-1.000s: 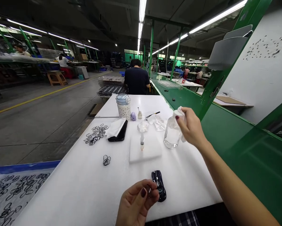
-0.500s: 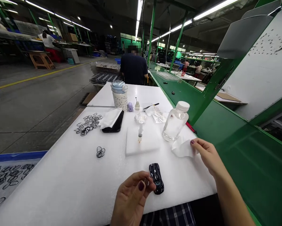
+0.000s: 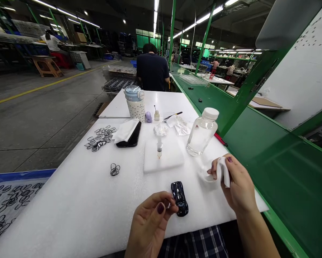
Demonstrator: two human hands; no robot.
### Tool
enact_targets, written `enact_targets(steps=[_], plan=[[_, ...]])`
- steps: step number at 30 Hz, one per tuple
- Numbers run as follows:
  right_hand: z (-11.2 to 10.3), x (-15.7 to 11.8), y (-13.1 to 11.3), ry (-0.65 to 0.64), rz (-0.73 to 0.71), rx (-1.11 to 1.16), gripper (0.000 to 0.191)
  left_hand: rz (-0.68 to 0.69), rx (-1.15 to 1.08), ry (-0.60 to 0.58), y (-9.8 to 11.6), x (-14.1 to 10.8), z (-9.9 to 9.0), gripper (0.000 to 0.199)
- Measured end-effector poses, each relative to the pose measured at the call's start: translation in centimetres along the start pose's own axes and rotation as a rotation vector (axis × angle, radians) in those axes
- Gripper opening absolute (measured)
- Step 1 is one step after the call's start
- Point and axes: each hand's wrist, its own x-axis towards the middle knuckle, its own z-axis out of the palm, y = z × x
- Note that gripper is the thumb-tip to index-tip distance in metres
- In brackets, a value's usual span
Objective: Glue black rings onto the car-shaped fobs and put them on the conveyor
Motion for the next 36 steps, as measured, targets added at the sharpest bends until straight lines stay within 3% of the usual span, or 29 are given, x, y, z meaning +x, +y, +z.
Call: enact_targets(steps=[4, 9, 11, 13, 16, 19, 23, 28, 31, 36], plan=[[0.8, -0.9, 1.1, -0.113, 0.043, 0.078, 0.03, 0.015, -0.048, -0.062, -0.4, -0.1, -0.3, 0.021], [1.2, -3.1, 1.1, -0.418, 0.167, 0.027, 0.025, 0.031, -0.123, -0.116, -0.8, 0.1, -0.6, 0.016], [1.9, -4.0, 0.5, -0.479, 0.17, -0.06, 0.026, 0.045, -0.149, -0.12, -0.7, 0.1, -0.5, 0.015], [2.9, -4.6, 0.0, -0.446, 0.021, -0.265, 0.021, 0.04, -0.168, -0.123, -0.7, 0.1, -0.4, 0.015], [4.4, -4.9, -0.3, -0.359, -0.375, -0.528, 0.005, 0.024, -0.197, -0.116, -0.6, 0.1, -0.4, 0.014], [5.7, -5.0, 0.1, -0.358, -0.639, -0.617, 0.011, 0.014, -0.224, -0.096, -0.7, 0.0, -0.4, 0.015], [6.3, -5.3, 0.6, -0.403, -0.811, -0.764, 0.023, 0.008, -0.214, -0.049, -0.9, -0.2, -0.3, 0.017], [4.8, -5.1, -1.0, -0.474, -0.897, -0.954, 0.018, 0.03, -0.211, -0.03, -1.0, -0.1, -0.3, 0.018], [4.0, -4.8, -2.0, -0.332, -0.696, -0.893, 0.013, 0.084, -0.123, -0.052, -1.2, -0.1, -0.3, 0.014], [4.7, -5.3, -0.7, -0.505, 0.117, -0.392, 0.013, 0.336, 0.172, -0.045, -1.7, -0.7, 0.6, 0.007]])
